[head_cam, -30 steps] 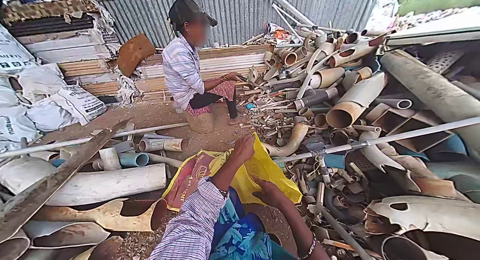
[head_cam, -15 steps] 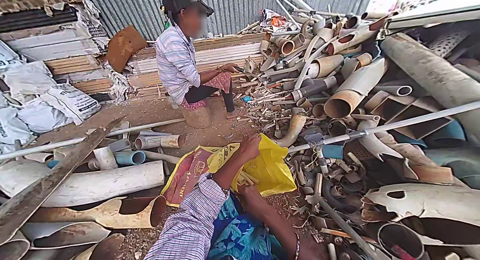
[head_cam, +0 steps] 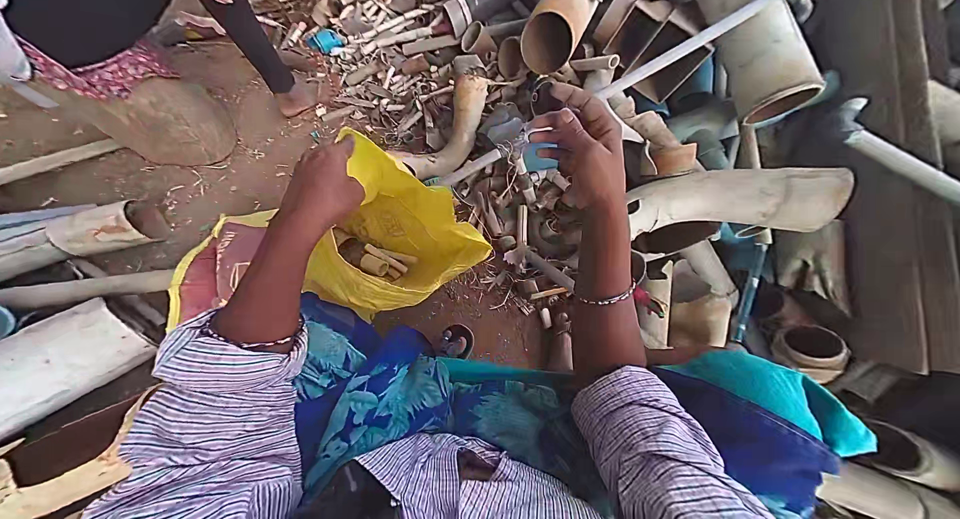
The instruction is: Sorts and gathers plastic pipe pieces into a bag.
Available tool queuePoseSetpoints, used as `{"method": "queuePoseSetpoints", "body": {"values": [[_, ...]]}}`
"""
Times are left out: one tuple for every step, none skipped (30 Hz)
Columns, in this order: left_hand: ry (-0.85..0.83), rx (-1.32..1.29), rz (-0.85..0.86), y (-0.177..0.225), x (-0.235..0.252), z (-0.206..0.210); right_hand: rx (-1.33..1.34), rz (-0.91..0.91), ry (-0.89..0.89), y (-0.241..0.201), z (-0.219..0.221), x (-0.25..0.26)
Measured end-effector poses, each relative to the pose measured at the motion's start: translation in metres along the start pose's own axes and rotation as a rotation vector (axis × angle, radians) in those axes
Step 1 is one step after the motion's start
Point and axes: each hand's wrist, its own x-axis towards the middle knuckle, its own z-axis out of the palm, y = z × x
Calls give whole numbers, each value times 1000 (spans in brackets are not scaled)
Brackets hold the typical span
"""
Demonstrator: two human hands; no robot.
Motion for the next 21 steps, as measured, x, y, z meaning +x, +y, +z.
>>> {"method": "queuePoseSetpoints", "body": {"values": [[7, -6, -10, -1, 1, 0, 63, 67, 141, 14, -14, 4], [9, -4, -23, -2, 1, 0, 86, 140, 264, 34, -27, 5], [10, 4, -38, -3, 3, -1, 66, 227, 365, 59, -39, 2], [13, 10, -48, -2, 4, -1, 4, 317, 429, 88, -49, -4], [10, 18, -57, -1, 5, -1, -100, 397, 452, 119, -58, -15], [6, 24, -60, 1, 7, -1, -227, 491, 446, 149, -64, -31], [3, 33, -58, 2, 8, 0, -382, 595, 394, 172, -65, -51], [-2, 43, -53, 5, 10, 1, -548, 709, 285, 179, -59, -72], [-12, 55, -52, 7, 12, 3, -693, 826, 137, 174, -46, -91], [-28, 68, -54, 9, 14, 4, -839, 880, 35, 177, -33, -107], [-42, 79, -50, 12, 16, 6, -964, 910, -47, 184, -22, -116], [-56, 93, -44, 15, 19, 7, -1067, 960, -126, 194, -12, -118], [-67, 105, -36, 17, 21, 9, -1146, 1027, -190, 207, -5, -115], [-69, 115, -24, 17, 25, 11, -1196, 1060, -220, 216, 0, -115], [-75, 118, -16, 17, 28, 13, -1210, 1056, -220, 220, 4, -119], [-79, 120, -2, 16, 30, 16, -1190, 1030, -199, 220, 6, -127], [-85, 122, 6, 15, 33, 18, -1179, 1022, -194, 220, 7, -133], [-93, 127, 11, 15, 35, 20, -1165, 1032, -192, 221, 6, -137], [-99, 132, 16, 16, 36, 21, -1159, 1045, -209, 223, 4, -141], [-104, 141, 19, 17, 37, 21, -1164, 1060, -240, 227, 2, -144], [-108, 145, 22, 18, 36, 21, -1177, 1062, -274, 230, 0, -146]]}}
